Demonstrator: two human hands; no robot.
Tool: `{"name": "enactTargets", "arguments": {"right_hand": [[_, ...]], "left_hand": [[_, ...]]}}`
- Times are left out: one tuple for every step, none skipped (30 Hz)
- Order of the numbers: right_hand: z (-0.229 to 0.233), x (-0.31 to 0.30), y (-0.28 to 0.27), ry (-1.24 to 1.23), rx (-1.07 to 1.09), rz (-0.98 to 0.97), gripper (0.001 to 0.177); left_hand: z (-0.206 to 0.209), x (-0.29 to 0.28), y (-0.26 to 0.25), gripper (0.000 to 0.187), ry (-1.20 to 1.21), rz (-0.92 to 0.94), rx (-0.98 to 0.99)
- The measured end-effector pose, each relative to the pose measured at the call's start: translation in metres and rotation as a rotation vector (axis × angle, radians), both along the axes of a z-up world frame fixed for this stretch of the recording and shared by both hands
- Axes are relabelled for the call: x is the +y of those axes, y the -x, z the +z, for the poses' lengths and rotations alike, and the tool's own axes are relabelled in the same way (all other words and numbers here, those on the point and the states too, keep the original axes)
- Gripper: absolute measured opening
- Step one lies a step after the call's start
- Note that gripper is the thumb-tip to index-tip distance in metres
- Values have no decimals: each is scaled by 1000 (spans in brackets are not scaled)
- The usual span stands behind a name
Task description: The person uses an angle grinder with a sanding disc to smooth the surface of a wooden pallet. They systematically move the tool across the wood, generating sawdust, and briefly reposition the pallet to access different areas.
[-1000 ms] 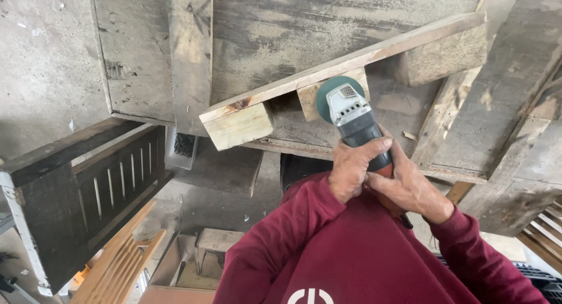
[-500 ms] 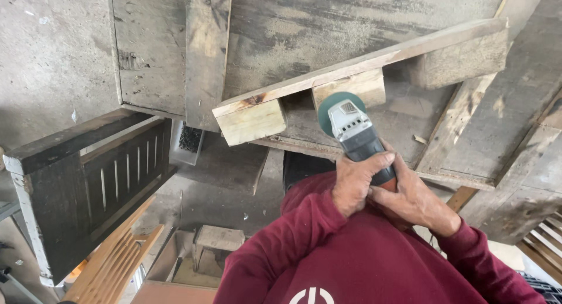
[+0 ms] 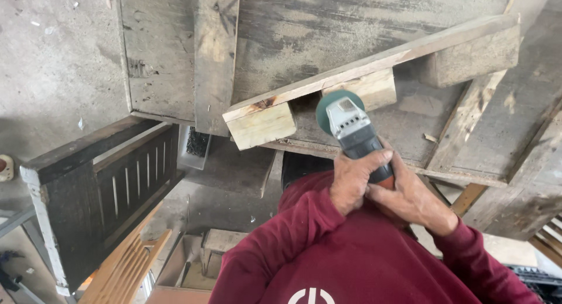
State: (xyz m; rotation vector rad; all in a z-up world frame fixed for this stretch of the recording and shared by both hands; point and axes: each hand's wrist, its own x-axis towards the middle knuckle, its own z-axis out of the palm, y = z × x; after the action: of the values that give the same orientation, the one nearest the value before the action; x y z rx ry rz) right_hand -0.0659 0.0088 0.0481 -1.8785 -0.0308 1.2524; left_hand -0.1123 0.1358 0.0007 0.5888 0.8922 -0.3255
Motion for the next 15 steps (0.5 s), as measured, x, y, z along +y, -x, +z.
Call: {"name": "enactTargets", "arguments": {"right_hand": [[1, 2, 2, 50, 27, -11, 106], [2, 3, 5, 98, 59, -22, 105], [6, 5, 10, 146, 91, -32, 104], [6, 7, 7, 154, 89, -20, 102], [6, 10, 5, 161, 86, -9, 99], [7, 11, 5, 171, 92, 1, 96], [6, 12, 5, 177, 105, -2, 96], [5, 12, 7, 185, 124, -9, 96], [2, 11, 9, 192, 142, -15, 96], [0, 9, 14, 104, 69, -30, 98], [-2, 7, 18, 16, -5, -45, 100], [-6, 4, 18, -77, -90, -54, 101], [-6, 2, 22, -31, -58, -54, 98], [-8, 0, 20, 6, -38, -43, 94], [-8, -2, 19, 43, -18, -32, 91]], "left_hand": [[-1, 1, 0, 21, 0, -2, -14], [3, 4, 1, 20, 0, -3, -22], [6, 6, 3, 19, -1, -5, -31], [4, 6, 3, 20, 0, -10, -34], [5, 8, 0, 21, 1, -14, -38], [7, 10, -1, 21, 5, -21, -33], [7, 12, -2, 21, -6, -32, -37], [6, 13, -1, 21, -14, -46, -35], [4, 12, 1, 21, -23, -61, -33], [3, 12, 6, 20, -20, -60, -20], [0, 12, 9, 20, -18, -59, -7], [-4, 12, 10, 20, -22, -51, -4], [-6, 10, 13, 20, -30, -63, 2], [-8, 9, 12, 20, -47, -64, -4], [-9, 7, 13, 20, -64, -65, -9]]}}
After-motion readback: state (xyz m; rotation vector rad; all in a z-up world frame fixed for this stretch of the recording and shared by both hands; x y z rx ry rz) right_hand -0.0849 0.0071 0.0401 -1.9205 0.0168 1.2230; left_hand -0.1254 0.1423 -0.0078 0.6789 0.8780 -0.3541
